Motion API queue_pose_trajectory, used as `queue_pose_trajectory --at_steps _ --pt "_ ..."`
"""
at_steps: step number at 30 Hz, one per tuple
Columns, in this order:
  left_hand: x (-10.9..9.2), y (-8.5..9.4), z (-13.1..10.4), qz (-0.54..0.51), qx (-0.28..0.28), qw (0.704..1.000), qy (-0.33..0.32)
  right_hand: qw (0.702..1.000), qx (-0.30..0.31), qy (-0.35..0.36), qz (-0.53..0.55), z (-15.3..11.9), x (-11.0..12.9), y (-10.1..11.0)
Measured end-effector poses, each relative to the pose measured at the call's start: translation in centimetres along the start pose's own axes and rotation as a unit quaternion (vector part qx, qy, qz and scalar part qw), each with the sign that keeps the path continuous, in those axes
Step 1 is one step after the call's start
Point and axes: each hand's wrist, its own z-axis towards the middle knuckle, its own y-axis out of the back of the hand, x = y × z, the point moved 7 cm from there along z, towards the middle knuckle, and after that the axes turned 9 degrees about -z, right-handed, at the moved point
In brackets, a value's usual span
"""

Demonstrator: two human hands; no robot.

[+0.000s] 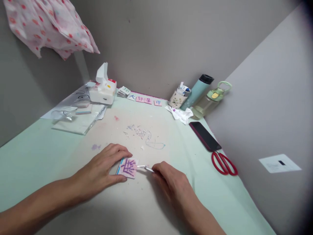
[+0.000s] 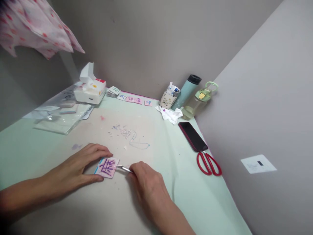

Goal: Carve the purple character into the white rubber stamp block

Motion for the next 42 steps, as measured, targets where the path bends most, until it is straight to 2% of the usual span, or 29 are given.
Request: queue_pose_trajectory --at_steps 6,20,28,42 --pt "0.0 -0.3 0.0 0.008 0.003 1.000 -0.002 0.998 -0.010 0.037 -0.052 -0.2 0.8 -0.3" --pt "-0.2 -0.3 0.2 -0.007 0.006 1.000 0.003 0.994 -0.008 0.043 -0.103 -0.8 1.6 -1.3" --pt "-0.1 -0.3 -0.1 -0.001 0.005 1.000 0.003 0.987 -0.090 0.059 -0.121 -1.5 2.9 -1.6" --pt "-0.2 -0.3 0.2 -0.018 0.014 0.999 0.027 0.986 -0.088 0.049 -0.134 -1.6 3.0 -2.8"
